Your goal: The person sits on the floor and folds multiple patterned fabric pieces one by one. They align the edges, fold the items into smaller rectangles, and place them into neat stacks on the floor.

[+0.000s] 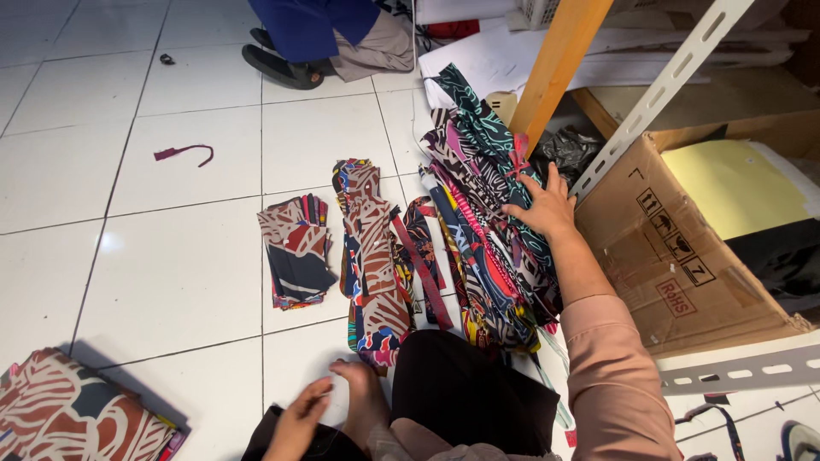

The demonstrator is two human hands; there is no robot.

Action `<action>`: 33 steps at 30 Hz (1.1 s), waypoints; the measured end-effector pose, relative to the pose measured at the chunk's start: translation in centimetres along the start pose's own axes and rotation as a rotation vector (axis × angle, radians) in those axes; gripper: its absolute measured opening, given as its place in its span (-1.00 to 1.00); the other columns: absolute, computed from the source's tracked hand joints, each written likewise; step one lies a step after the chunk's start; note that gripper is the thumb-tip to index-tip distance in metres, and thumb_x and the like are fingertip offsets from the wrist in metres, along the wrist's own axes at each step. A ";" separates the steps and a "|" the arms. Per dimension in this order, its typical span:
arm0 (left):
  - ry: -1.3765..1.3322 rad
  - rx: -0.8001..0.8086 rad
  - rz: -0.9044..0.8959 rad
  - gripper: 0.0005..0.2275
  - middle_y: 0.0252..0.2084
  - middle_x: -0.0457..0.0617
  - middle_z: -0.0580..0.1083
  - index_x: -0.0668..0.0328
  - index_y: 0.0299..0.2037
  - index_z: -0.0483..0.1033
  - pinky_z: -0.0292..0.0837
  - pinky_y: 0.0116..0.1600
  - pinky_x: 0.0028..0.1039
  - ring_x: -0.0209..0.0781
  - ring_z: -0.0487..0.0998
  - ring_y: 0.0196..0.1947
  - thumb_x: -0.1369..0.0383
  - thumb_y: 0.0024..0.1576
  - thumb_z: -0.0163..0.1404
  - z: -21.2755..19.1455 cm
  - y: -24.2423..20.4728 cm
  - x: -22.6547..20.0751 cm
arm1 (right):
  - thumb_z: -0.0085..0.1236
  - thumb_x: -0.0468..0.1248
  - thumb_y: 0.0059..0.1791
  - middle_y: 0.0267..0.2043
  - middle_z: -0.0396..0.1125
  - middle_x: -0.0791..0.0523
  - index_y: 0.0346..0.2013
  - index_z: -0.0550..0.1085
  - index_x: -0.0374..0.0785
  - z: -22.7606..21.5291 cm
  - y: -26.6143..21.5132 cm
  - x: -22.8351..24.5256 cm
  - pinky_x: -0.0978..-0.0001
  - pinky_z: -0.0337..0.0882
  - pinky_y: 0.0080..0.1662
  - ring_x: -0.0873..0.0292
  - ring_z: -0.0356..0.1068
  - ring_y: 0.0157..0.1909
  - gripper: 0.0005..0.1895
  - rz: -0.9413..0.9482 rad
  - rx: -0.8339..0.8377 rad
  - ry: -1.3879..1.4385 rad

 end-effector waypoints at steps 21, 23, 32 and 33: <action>-0.331 0.238 -0.209 -0.29 0.39 0.13 0.30 -0.18 0.49 -0.03 0.38 0.22 -0.06 0.11 0.38 0.32 -0.07 0.13 -0.08 14.6 11.8 -19.6 | -0.03 0.41 -0.07 0.29 0.32 0.02 0.40 0.25 -0.18 3.2 2.6 -9.8 0.24 0.28 0.24 0.10 0.33 0.25 -0.04 0.114 0.473 0.791; -0.286 0.353 -0.288 -0.18 0.54 0.02 0.02 -0.32 0.53 -0.24 0.21 0.31 0.08 0.24 0.17 0.43 -0.14 0.09 -0.08 19.9 16.4 -19.4 | -0.02 0.40 -0.12 0.22 0.40 0.01 0.42 0.25 -0.14 4.1 2.5 -10.4 0.26 0.36 0.21 0.09 0.43 0.17 -0.02 0.250 0.511 0.757; -0.325 0.469 -0.301 0.00 0.59 -0.05 -0.19 -0.47 0.51 -0.53 -0.05 0.37 0.23 0.14 -0.12 0.53 -0.32 -0.09 -0.16 32.2 27.4 -21.6 | -0.07 0.30 -0.04 0.25 0.36 0.01 0.42 0.29 -0.12 10.9 0.7 -9.5 0.25 0.32 0.23 0.09 0.39 0.17 -0.13 0.209 0.527 0.881; -0.252 0.404 -0.346 -0.04 0.56 0.03 -0.08 -0.28 0.52 -0.40 -0.02 0.37 0.16 0.15 -0.03 0.50 -0.31 0.00 -0.13 33.0 29.0 -22.1 | -0.04 0.28 -0.05 0.27 0.34 0.00 0.43 0.26 -0.12 11.8 0.0 -8.7 0.25 0.30 0.24 0.08 0.36 0.20 -0.14 0.186 0.506 0.917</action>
Point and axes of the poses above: each hand's wrist, its own y-axis towards the middle knuckle, its own z-axis out of the palm, x = y × z, the point moved 2 cm from there along y, towards the middle knuckle
